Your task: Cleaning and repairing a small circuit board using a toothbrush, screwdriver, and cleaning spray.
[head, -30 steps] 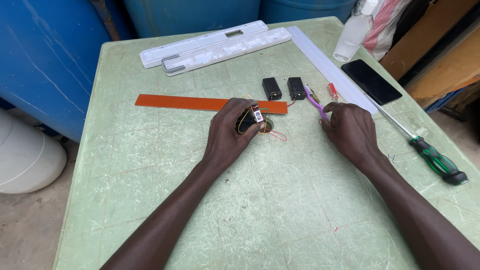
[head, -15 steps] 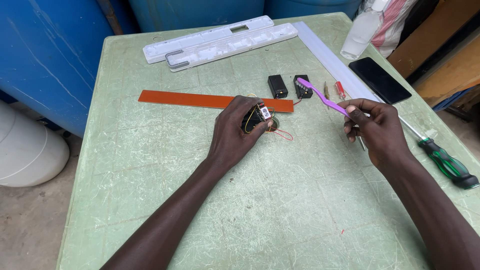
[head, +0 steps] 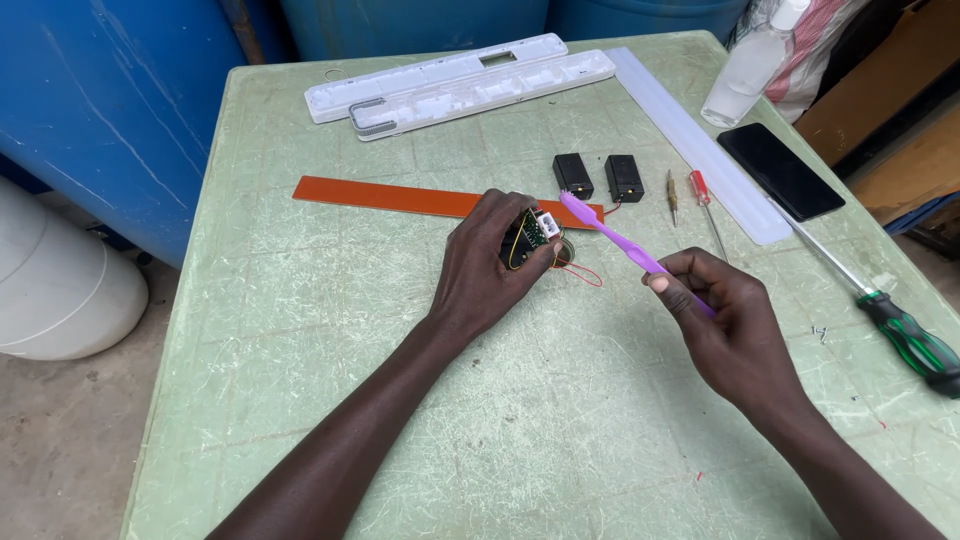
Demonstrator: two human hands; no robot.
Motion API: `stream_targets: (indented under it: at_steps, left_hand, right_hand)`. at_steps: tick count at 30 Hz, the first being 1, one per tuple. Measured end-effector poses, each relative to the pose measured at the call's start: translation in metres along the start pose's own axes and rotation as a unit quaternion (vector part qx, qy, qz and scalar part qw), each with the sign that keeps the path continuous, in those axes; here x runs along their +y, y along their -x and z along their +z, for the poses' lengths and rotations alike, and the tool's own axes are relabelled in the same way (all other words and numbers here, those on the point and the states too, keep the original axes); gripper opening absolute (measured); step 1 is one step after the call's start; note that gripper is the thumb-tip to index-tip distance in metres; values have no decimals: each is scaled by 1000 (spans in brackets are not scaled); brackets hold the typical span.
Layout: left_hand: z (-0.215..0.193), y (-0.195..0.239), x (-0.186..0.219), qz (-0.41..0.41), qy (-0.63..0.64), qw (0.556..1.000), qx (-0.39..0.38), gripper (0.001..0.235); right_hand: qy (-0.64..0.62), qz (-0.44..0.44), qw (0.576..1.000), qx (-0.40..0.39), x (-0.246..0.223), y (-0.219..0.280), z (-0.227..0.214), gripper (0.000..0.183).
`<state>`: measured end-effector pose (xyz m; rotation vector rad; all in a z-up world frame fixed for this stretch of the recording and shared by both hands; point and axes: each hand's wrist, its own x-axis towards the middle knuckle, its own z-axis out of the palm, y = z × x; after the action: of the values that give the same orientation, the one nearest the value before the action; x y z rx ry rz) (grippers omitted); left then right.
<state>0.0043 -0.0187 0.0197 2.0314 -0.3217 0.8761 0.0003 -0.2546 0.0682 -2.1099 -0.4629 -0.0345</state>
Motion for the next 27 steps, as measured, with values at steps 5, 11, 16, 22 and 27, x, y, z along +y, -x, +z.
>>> stream_targets:
  at_steps: [5, 11, 16, 22, 27]
  left_hand:
    - [1, 1, -2, 18, 10, 1000, 9, 28]
    - [-2, 1, -2, -3, 63, 998, -20, 37]
    - [-3, 2, -4, -7, 61, 998, -23, 38]
    - [-2, 2, -7, -12, 58, 998, -19, 37]
    - [-2, 3, -7, -8, 52, 998, -20, 37]
  right_hand:
    - [66, -78, 995, -8, -6, 15, 7, 20]
    - [108, -63, 992, 29, -8, 16, 18, 25]
    - [157, -74, 984, 43, -12, 15, 18, 26]
    - [173, -94, 980, 27, -22, 23, 23, 32]
    - [197, -98, 975, 23, -19, 25, 27, 41]
